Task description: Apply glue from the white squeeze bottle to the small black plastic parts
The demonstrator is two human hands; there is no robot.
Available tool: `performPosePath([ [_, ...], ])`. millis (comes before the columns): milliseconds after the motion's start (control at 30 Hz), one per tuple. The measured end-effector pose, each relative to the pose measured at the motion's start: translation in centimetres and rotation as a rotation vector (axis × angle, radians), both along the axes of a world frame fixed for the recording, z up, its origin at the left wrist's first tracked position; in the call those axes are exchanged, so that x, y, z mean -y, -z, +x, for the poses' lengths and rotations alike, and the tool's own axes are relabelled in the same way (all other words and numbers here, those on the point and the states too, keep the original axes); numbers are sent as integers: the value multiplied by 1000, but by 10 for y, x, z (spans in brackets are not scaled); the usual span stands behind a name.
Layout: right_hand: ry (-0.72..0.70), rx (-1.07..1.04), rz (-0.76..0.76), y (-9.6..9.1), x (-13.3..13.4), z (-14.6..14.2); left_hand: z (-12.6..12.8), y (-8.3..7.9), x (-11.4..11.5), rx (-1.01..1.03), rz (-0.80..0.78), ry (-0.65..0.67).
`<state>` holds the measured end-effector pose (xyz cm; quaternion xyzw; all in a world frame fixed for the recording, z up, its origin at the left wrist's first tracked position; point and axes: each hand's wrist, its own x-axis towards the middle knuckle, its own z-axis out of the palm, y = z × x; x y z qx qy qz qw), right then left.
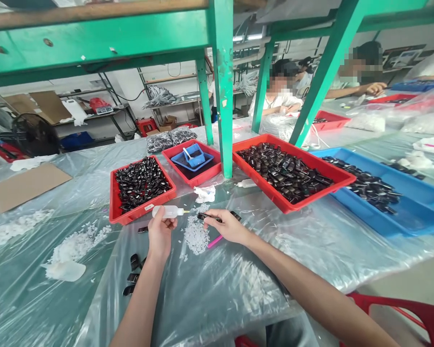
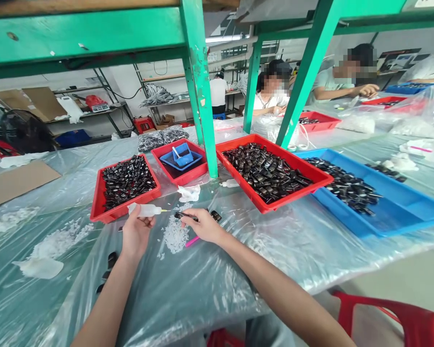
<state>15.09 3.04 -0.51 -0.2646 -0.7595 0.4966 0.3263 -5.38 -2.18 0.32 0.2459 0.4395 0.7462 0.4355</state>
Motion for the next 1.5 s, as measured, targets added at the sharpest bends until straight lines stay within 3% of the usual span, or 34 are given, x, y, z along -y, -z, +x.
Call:
performPosePath([
  [767,3,-53,21,1,1,-3,1,3,1,-176,-14,-3],
  [1033,-17,-65,-8,1,8,-5,-5,3,5,-406,76,3],
  [1500,-96,-153,-89,4,16,-10,-7,4,4,-372,67,-21],
])
